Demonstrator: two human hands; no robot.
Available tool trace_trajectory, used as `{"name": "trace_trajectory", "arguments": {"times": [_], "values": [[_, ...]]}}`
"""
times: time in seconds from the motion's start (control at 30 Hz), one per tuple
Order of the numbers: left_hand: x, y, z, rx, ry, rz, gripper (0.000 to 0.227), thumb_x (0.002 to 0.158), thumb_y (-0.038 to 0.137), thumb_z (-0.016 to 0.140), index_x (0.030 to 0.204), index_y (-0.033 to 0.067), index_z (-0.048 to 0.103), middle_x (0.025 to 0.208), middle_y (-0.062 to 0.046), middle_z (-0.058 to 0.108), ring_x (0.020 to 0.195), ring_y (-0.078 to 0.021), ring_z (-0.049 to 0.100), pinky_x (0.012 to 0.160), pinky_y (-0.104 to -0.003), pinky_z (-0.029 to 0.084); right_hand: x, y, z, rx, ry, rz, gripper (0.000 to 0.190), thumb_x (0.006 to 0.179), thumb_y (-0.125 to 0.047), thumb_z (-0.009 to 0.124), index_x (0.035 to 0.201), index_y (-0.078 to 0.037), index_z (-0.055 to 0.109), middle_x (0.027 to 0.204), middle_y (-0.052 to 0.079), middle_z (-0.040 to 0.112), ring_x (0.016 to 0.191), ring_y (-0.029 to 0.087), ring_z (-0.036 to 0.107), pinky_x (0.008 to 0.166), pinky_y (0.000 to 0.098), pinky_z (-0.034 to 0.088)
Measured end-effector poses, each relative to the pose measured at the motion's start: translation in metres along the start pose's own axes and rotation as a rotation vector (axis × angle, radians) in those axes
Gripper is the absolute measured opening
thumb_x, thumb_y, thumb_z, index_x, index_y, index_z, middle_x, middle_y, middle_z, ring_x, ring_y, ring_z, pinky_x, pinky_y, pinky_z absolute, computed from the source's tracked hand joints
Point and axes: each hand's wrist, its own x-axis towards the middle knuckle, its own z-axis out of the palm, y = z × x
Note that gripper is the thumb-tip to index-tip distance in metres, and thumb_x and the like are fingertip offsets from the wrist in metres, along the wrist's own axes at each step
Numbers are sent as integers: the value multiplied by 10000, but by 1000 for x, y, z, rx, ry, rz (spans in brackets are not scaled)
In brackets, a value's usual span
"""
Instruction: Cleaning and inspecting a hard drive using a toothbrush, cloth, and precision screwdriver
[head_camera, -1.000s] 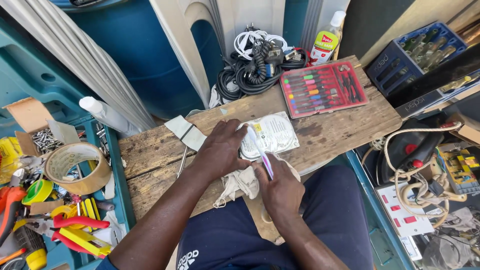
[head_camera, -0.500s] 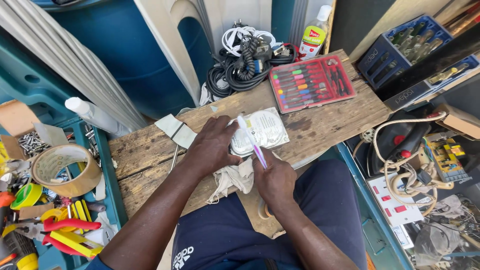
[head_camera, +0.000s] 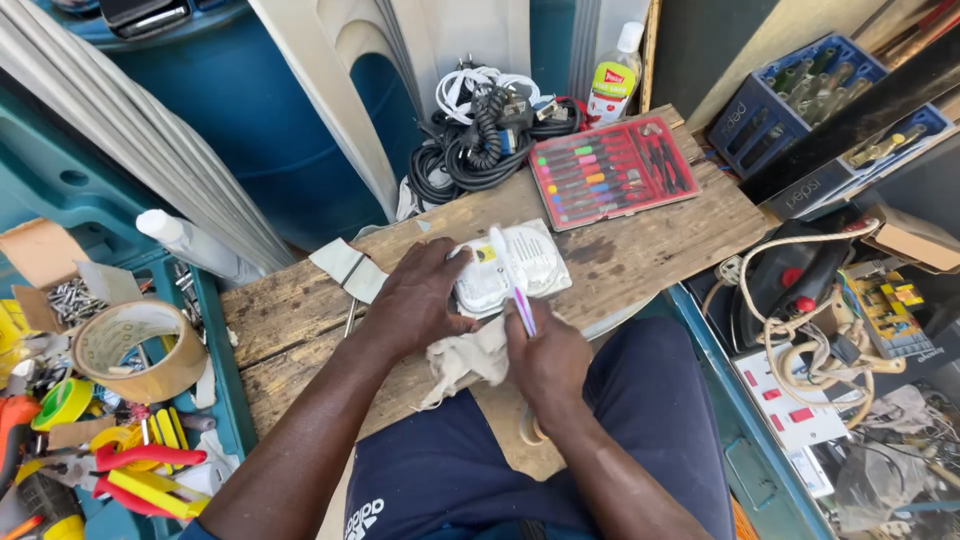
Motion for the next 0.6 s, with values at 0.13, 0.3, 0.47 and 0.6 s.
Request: {"name": "trace_trajectory", "arguments": {"times": [0.13,0.3,0.47,0.6], "values": [[1,-3,6,11,-4,-13,1078,674,593,935,1550,100,547,1540,-163,513,1463,-378,509,1352,-462,248,-6,-12,-5,47,29,-8,276,960,-501,650,1180,-396,781,852,177,784,957,423,762,836,584,609],[2,4,-2,21,-20,-21,1069,676,617,928,1538,108,556,1542,-160,516,1467,-375,505,1349,-468,254,2,-12,-15,-9,-128,-19,332,931,-543,616,1167,-369,771,869,121,808,958,410,785,861,552,617],[3,-1,3,28,-17,-27,1056,698,552,933,1573,122,527,1567,-158,497,1488,-381,486,1353,-465,239,20,3,-32,-54,-92,116,376,945,-559,583,1180,-315,748,958,163,809,1015,416,775,910,558,610],[5,0,9,13,-9,-18,1087,669,548,951,1573,115,530,1567,-172,500,1495,-386,479,1358,-475,228,45,22,-43,-11,37,162,329,953,-517,612,1121,-288,777,843,155,791,955,462,770,858,566,612]]}}
